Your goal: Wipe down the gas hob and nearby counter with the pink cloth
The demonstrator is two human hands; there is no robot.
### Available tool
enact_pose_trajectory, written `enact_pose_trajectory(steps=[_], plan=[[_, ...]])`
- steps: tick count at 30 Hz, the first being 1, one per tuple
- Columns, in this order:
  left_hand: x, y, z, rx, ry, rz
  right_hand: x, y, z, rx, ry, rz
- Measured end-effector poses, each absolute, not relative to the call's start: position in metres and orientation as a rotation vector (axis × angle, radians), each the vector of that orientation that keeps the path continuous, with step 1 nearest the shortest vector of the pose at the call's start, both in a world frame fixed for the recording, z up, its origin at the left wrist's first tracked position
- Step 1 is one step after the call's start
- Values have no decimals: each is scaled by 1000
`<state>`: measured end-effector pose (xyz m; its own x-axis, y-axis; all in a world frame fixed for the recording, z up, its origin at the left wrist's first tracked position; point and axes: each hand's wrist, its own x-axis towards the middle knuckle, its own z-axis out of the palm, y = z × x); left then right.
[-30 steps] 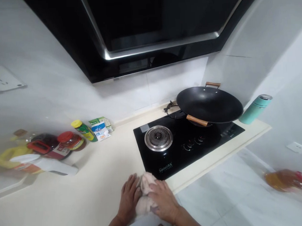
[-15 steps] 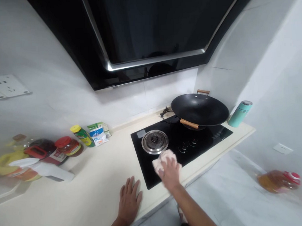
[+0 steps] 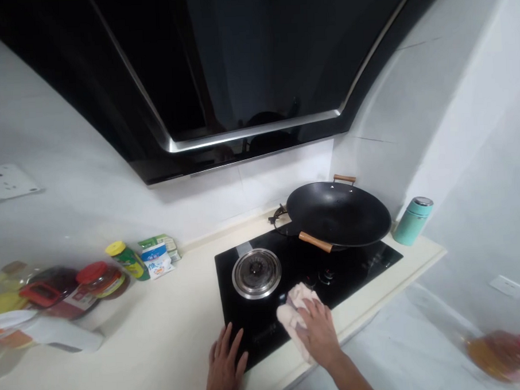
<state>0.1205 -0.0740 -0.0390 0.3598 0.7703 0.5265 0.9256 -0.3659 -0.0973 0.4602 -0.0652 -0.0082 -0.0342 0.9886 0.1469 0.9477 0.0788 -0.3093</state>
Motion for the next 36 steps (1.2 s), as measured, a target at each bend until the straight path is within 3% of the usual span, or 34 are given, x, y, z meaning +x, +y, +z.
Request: enact_pose_trajectory(steps=[13, 20, 30, 36], plan=[[115, -69, -47, -2228, -1433, -512, 583, -62, -74, -1629, -2225, -74], [117, -71, -32, -2237, -1391, -510, 634, -49, -88, -1699, -2215, -55], [123, -75, -22, -2257, -1403, -467, 620, -42, -75, -1752, -2057, -161], [123, -74, -27, -2250, -1423, -474, 541, -45, -66, -1950, -1903, -151]])
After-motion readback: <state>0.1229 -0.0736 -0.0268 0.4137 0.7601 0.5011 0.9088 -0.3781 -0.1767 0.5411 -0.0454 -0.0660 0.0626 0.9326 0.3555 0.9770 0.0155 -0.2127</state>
